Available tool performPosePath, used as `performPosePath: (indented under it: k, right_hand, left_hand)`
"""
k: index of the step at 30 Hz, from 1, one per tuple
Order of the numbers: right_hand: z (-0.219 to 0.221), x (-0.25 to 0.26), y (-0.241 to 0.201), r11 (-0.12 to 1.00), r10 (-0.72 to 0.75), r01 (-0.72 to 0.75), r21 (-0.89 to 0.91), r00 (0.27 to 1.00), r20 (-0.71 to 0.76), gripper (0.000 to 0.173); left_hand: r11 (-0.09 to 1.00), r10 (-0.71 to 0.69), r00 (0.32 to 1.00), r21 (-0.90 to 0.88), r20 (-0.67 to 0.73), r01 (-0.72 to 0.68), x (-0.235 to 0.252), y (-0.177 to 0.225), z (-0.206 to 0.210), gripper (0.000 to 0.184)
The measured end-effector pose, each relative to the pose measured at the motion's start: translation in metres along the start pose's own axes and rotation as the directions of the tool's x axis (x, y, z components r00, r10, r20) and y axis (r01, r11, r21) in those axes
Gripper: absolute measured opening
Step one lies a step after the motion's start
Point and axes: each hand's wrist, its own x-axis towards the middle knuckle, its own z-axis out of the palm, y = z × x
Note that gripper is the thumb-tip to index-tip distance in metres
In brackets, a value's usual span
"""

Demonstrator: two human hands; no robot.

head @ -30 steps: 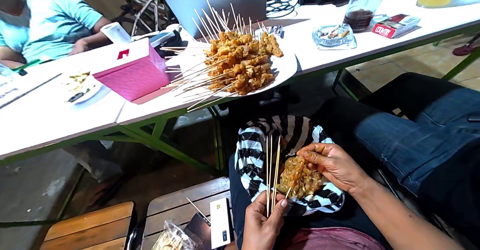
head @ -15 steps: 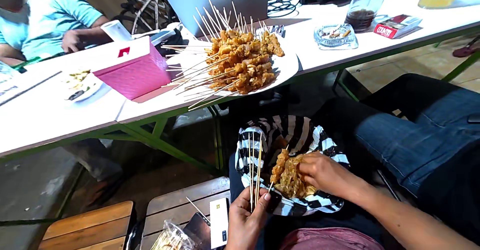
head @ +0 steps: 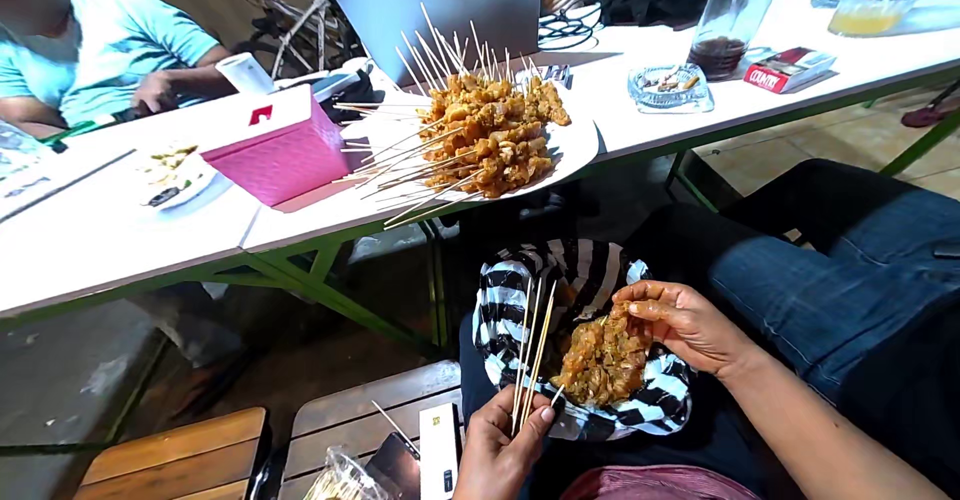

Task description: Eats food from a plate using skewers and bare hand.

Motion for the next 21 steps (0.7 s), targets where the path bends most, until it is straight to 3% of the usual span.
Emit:
performPosePath:
  k: [6,21]
  right_hand:
    - [0.006,-0.001,0.002,0.995,-0.05,0.054,0.079,0.997,-0.055,0.019]
    - [0.017,-0.007,0.012,0.981,-0.195,0.195,-0.007,0.978,-0.067,0.015]
  left_hand:
    - [0.999,0.005,0.998,0.035,0.067,-0.007,0.0,-0.002,0.001,0.005]
    - [1.0,-0.02,0.999,0.008,0.031,0.02,0.001,-0.004,0.004,0.004]
